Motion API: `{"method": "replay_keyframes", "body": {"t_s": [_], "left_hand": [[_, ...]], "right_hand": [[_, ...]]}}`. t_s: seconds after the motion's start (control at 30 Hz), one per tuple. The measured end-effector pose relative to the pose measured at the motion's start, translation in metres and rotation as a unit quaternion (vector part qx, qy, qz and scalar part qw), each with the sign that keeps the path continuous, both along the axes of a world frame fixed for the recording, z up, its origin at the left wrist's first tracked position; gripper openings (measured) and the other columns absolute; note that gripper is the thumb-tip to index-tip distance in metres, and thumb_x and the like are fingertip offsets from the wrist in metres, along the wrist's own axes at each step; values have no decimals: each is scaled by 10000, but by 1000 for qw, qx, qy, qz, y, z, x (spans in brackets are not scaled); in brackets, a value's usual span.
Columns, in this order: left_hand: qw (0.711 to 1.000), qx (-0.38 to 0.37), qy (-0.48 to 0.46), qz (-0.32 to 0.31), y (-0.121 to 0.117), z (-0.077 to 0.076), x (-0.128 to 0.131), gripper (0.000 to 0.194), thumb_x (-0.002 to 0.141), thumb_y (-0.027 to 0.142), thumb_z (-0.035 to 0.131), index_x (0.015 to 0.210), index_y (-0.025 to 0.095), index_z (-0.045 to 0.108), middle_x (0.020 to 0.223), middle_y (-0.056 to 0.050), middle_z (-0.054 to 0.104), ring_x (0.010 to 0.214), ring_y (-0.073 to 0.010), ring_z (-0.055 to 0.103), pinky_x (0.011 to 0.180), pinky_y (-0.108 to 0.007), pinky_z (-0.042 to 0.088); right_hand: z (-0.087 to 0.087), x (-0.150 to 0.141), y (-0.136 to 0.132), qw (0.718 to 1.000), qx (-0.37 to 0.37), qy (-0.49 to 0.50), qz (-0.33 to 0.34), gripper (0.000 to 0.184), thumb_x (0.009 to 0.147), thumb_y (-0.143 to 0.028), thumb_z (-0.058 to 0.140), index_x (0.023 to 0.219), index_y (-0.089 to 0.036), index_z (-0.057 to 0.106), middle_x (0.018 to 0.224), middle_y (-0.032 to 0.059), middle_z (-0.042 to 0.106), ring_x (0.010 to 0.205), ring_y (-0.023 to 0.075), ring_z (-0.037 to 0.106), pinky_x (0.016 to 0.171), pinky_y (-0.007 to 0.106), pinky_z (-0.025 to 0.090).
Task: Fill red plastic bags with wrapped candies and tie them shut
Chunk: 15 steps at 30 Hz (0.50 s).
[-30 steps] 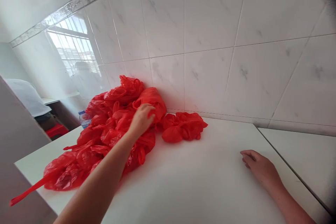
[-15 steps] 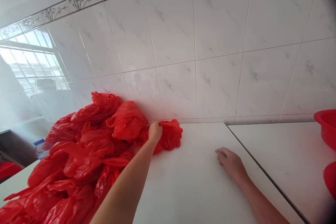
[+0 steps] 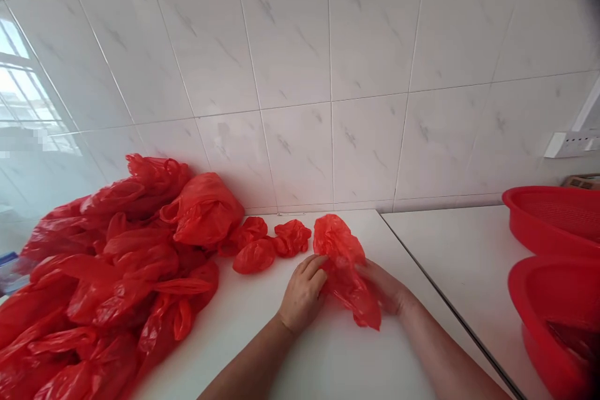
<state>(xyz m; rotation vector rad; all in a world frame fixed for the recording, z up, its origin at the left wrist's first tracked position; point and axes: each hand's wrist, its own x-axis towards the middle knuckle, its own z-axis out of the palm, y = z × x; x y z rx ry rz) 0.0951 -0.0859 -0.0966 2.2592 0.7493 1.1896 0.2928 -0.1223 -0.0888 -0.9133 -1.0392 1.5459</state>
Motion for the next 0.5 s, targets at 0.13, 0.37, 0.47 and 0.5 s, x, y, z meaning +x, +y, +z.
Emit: {"method": "replay_keyframes", "body": {"t_s": [0.13,0.37,0.47,0.5], "left_hand": [[985,-147,-76,51,-5,-4,-10,152,625,83,499,706,211,489,869,-20,655,799,-180,585,695,-298,468],[908,-350,-220,69,-11,12,-16,130,760,298,493,854,208,490,702,24,547,534,-88,489,492,-193,385],[871,-413,-262,48,-16,13,-13,265,764,400,520,926,192,549,785,-15,590,623,-109,548,566,-226,446],[857,-432,-275,49,-17,12,-12,290,767,418,513,942,190,555,790,-19,589,622,-111,549,561,-229,448]], "right_hand": [[-1,25,-1,997,-51,53,18,296,743,-335,697,950,-142,610,915,103,682,840,219,653,764,331,509],[10,61,11,934,-38,179,-306,69,844,-196,467,851,-181,534,761,29,636,708,147,654,673,270,556],[24,64,8,915,33,208,-344,63,854,-255,461,895,-215,487,810,15,629,759,133,655,720,267,556],[30,64,6,911,59,205,-354,103,832,-271,504,919,-225,472,827,16,630,791,145,657,738,286,555]]}}
